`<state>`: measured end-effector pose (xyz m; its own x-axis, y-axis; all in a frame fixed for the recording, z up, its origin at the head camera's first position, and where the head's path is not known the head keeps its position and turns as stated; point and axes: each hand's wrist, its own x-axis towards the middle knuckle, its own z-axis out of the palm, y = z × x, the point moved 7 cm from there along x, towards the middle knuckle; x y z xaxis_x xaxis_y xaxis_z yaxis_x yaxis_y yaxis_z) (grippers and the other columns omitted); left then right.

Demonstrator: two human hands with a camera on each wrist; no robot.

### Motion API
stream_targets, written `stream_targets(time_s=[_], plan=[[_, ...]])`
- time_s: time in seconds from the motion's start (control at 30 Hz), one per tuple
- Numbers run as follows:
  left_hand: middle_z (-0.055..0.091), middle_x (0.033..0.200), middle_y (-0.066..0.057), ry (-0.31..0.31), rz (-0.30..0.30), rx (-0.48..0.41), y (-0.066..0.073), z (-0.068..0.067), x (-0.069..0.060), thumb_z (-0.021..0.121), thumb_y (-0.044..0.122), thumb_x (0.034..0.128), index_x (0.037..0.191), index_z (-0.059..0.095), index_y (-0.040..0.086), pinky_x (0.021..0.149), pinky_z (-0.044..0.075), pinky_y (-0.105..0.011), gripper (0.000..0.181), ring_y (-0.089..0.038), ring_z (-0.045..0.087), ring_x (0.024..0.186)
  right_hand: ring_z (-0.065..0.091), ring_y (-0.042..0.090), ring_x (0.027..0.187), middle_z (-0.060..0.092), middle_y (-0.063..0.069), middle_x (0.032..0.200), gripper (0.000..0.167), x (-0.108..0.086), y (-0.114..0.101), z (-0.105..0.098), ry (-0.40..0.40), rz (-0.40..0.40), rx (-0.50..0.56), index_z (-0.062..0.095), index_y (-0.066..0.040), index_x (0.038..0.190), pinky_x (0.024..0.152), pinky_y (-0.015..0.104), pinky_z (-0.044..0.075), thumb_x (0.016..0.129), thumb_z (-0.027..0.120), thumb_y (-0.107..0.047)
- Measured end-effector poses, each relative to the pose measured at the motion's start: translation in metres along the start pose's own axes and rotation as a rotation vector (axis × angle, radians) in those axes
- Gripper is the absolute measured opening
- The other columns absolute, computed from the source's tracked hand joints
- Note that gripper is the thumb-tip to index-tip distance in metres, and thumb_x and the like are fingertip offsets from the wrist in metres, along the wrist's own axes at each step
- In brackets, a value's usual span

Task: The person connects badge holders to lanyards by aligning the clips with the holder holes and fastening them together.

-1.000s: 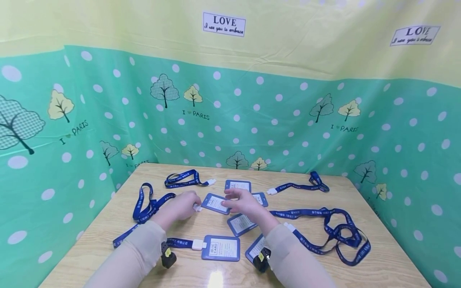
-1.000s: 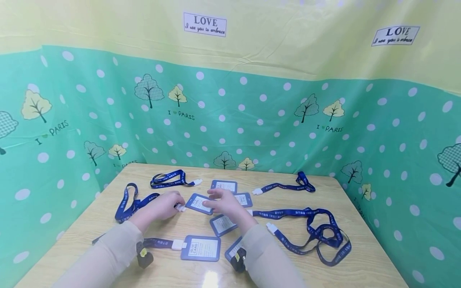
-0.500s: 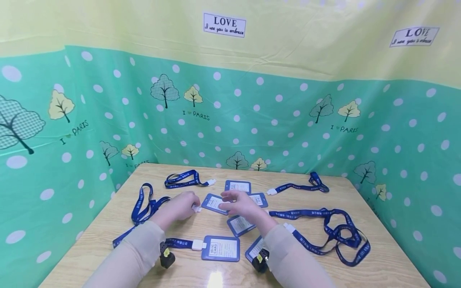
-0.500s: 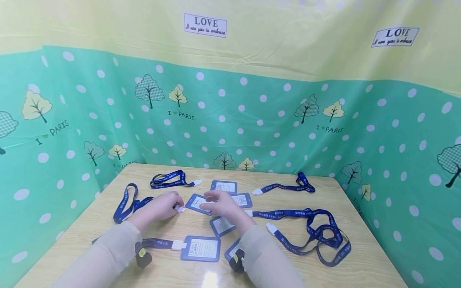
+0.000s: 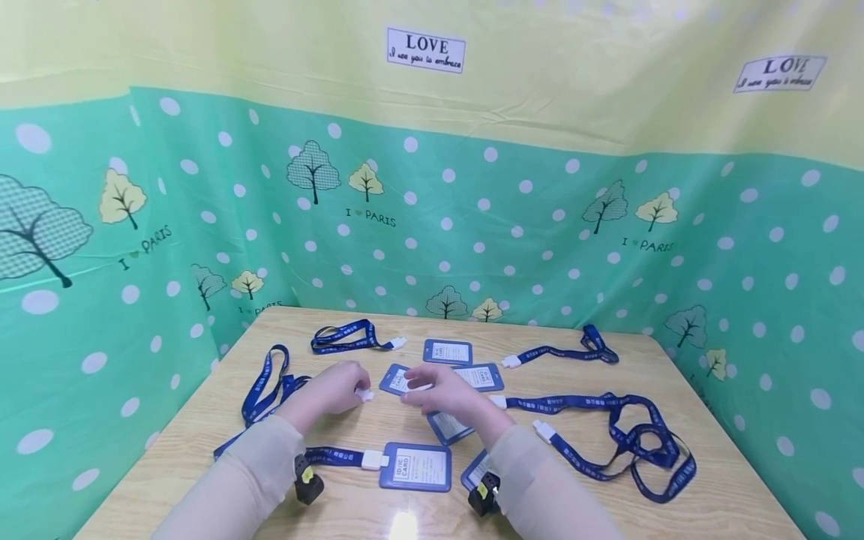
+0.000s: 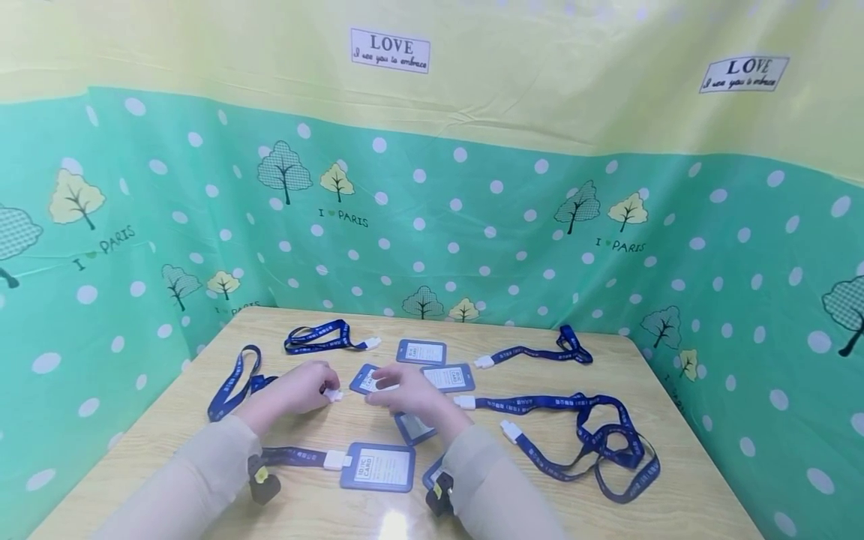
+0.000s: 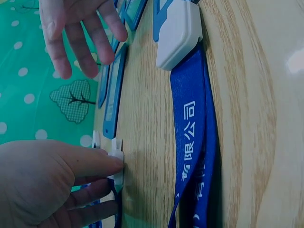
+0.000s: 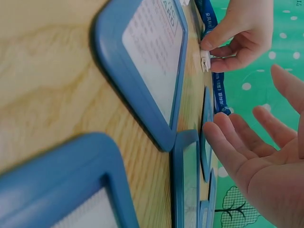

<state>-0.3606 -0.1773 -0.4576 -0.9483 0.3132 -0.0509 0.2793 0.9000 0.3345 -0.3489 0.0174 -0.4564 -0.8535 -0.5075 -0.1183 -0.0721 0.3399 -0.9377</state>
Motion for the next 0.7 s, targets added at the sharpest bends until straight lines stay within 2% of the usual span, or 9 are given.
stream_targets(time_s=[0.3,0.5,0.7], plan=[[0.069,0.099,-0.002,-0.018,-0.013,0.001,-0.008,0.000,-0.004,0.082,0.011,0.0827,0.100,0.075,0.014,0.093,0.054,-0.047,0.019,-0.024,0.066,0.097,0.066,0.021,0.106,0.063,0.009,0.133,0.059,-0.003,-0.001,0.010,-0.038,0.008,-0.035,0.060,-0.014,0.140,0.089,0.044,0.057,0.088,0.080,-0.033],[0.070,0.099,-0.001,-0.029,-0.047,-0.011,-0.010,-0.001,-0.008,0.082,0.013,0.0850,0.098,0.075,0.017,0.093,0.054,-0.048,0.015,-0.022,0.065,0.094,0.066,0.022,0.105,0.063,0.009,0.131,0.058,-0.006,-0.006,0.016,-0.073,0.003,-0.037,0.060,-0.013,0.140,0.090,0.045,0.057,0.089,0.079,-0.031],[0.068,0.090,0.003,-0.042,-0.075,-0.051,-0.012,-0.003,-0.009,0.082,0.012,0.0838,0.089,0.076,0.019,0.085,0.055,-0.043,0.010,-0.016,0.061,0.081,0.066,0.023,0.107,0.061,0.013,0.135,0.059,-0.006,-0.007,0.019,-0.089,-0.006,-0.052,0.060,-0.013,0.141,0.091,0.045,0.057,0.089,0.079,-0.032]])
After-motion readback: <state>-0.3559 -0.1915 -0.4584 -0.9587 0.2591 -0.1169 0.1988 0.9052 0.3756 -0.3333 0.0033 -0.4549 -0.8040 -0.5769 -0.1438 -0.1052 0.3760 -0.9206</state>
